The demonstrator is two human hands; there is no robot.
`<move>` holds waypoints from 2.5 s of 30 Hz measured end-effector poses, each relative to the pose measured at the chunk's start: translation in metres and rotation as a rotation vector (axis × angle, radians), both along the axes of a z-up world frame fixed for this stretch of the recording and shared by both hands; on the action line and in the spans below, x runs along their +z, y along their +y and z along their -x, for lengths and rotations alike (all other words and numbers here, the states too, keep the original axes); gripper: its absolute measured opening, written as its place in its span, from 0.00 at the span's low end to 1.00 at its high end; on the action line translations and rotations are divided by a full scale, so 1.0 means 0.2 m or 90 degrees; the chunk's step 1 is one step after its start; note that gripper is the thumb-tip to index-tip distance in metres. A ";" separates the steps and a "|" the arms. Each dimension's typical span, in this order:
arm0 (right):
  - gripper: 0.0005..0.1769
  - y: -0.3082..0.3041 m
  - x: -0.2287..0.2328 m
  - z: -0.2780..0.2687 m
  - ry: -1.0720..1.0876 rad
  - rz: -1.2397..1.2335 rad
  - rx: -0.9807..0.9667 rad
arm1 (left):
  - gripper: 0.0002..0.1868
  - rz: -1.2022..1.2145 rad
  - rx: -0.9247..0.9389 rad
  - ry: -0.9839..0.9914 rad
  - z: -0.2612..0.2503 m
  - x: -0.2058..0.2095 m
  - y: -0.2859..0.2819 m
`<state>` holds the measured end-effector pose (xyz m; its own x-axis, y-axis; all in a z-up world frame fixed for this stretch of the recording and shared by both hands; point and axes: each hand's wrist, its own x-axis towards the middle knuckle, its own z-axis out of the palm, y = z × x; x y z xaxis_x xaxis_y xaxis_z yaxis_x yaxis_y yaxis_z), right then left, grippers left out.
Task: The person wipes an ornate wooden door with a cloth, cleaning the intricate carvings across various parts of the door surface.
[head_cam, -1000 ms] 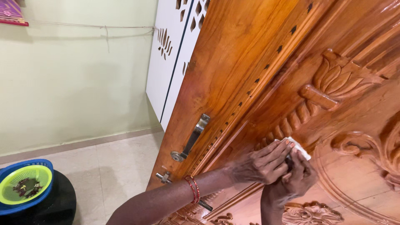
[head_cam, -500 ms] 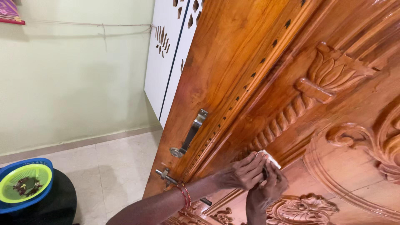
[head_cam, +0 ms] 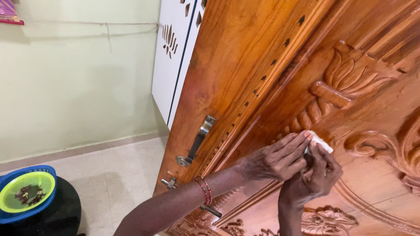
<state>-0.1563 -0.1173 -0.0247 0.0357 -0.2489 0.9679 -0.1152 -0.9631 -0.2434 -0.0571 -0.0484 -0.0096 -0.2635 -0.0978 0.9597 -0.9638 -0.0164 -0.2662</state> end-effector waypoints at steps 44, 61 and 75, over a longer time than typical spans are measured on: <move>0.25 0.02 -0.38 0.10 0.125 -0.013 -0.114 | 0.08 -0.076 -0.069 -0.028 -0.06 -0.37 0.05; 0.21 0.18 -0.28 -0.13 0.113 0.024 -0.144 | 0.09 -0.051 -0.033 0.012 -0.24 -0.32 0.18; 0.13 0.14 0.05 -0.24 0.051 0.079 -0.137 | 0.09 0.015 0.021 0.000 -0.29 -0.03 0.11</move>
<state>-0.1074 -0.0889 -0.0145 0.0726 -0.1390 0.9876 -0.3351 -0.9361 -0.1071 0.0017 -0.0266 -0.0165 -0.2610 -0.0835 0.9617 -0.9625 -0.0539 -0.2659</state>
